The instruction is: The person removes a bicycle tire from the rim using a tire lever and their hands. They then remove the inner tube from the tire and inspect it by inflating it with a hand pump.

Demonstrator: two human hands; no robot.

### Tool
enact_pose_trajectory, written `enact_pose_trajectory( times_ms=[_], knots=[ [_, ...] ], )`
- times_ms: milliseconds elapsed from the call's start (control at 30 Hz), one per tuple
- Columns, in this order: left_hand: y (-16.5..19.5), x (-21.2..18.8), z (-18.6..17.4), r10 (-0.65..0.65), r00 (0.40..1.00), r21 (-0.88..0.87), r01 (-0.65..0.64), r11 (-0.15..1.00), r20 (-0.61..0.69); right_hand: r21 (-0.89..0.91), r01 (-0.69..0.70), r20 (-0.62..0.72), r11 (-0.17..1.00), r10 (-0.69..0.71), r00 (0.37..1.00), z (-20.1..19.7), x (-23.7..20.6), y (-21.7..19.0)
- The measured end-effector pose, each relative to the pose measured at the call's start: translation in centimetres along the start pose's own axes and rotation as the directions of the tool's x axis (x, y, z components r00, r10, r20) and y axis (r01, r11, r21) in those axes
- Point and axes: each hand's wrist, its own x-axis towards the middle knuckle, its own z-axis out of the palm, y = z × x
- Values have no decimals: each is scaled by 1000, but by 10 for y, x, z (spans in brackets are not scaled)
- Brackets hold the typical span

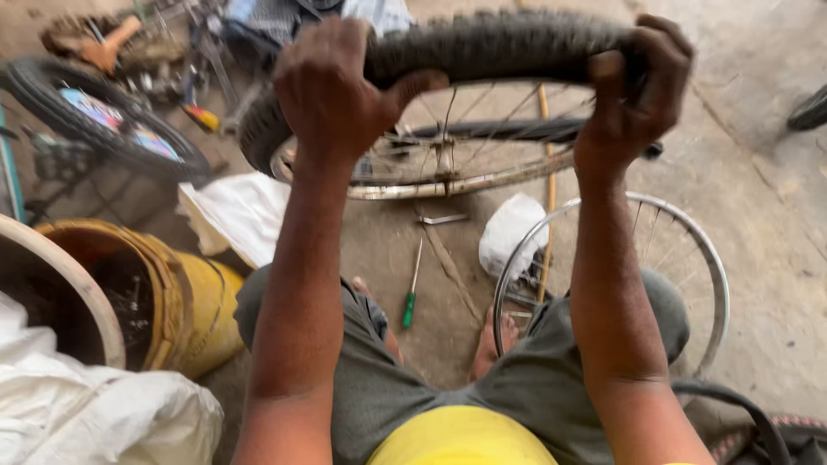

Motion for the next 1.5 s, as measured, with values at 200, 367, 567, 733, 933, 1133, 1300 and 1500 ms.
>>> enact_pose_trajectory(
  times_ms=[200, 367, 567, 733, 933, 1133, 1300, 1500],
  knots=[
    [-4, -10, -1, -112, 977, -73, 127, 989, 183, -340, 201, -70, 919, -238, 969, 20, -76, -5],
    [-3, -2, -6, -43, 996, -22, 45, 999, 82, -202, -449, 297, 871, 491, 819, 60, -221, -27],
    [0, 3, -10, -107, 981, 2, 108, 994, 159, -655, -438, 480, 616, 786, 389, 71, -284, 35],
    [2, 13, -11, -121, 977, -11, 125, 992, 178, -848, -334, 424, 412, 905, 41, 71, -296, 46],
    [0, 23, -14, -171, 970, -96, 189, 977, 172, -868, -152, 466, 472, 881, 74, 78, -309, 26],
    [2, 23, -12, -161, 978, -107, 176, 979, 134, -869, -177, 442, 463, 885, 144, 65, -324, 13],
    [6, 24, -17, -161, 973, -122, 182, 976, 164, -874, -140, 456, 465, 885, 95, 57, -317, 4],
    [21, 22, -28, -161, 972, -129, 184, 974, 170, -878, -189, 425, 441, 897, 117, 37, -310, -15]
  ],
)
